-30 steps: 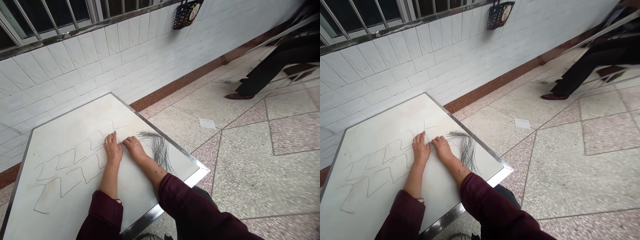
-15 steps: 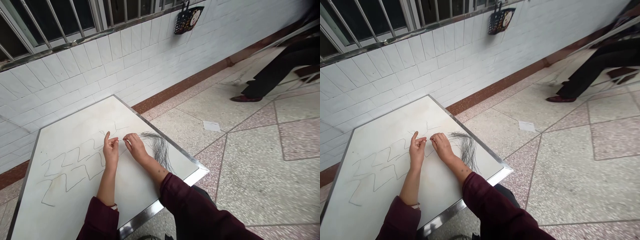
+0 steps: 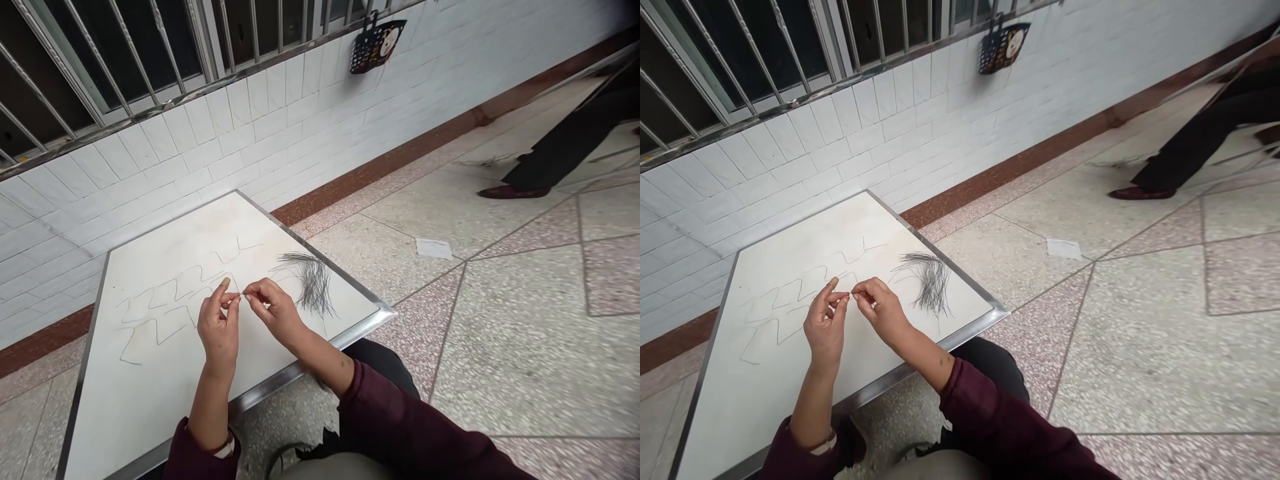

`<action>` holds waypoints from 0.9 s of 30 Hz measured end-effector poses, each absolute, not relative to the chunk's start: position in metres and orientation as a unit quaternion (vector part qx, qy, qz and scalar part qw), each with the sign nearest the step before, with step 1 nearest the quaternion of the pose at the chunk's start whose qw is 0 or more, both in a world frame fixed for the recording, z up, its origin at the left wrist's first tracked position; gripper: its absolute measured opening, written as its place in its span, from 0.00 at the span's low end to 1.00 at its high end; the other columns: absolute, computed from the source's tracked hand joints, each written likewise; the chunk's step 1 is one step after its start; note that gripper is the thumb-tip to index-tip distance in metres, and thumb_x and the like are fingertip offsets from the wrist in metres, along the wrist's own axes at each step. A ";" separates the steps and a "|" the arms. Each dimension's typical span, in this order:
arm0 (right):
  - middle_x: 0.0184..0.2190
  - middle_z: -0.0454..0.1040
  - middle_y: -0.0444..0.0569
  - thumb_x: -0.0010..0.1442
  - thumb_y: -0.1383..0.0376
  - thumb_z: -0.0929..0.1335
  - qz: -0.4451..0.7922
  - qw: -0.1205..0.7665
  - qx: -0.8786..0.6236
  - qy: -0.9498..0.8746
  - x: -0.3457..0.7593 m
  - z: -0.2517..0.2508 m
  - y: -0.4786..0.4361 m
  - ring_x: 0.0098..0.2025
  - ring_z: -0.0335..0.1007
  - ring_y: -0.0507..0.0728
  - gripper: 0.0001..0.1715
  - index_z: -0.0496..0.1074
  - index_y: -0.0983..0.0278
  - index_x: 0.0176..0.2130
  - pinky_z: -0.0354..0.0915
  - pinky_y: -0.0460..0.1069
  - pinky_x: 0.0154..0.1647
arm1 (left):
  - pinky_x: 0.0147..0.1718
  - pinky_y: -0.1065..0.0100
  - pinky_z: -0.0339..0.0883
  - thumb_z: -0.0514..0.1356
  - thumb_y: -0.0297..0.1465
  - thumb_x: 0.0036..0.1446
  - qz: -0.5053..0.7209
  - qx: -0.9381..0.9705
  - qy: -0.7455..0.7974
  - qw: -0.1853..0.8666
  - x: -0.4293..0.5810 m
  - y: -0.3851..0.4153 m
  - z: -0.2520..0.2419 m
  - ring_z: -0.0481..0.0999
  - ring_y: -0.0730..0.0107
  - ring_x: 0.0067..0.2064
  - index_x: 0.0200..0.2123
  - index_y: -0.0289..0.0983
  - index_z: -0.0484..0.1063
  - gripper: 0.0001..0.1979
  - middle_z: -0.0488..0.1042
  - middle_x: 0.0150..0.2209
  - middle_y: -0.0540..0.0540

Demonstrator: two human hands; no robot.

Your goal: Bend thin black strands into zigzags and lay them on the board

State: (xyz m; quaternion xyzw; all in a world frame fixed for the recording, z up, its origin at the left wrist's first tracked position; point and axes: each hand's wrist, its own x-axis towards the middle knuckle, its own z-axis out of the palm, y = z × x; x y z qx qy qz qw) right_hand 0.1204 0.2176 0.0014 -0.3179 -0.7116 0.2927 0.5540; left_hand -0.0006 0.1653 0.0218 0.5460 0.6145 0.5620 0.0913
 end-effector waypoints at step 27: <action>0.31 0.74 0.47 0.64 0.67 0.66 0.267 0.504 -0.230 -0.789 0.134 0.012 0.157 0.34 0.71 0.54 0.04 0.72 0.61 0.39 0.67 0.48 0.34 | 0.41 0.62 0.70 0.54 0.26 0.63 0.442 0.693 0.564 -0.070 -0.009 0.091 0.033 0.75 0.66 0.38 0.63 0.46 0.58 0.26 0.77 0.35 0.48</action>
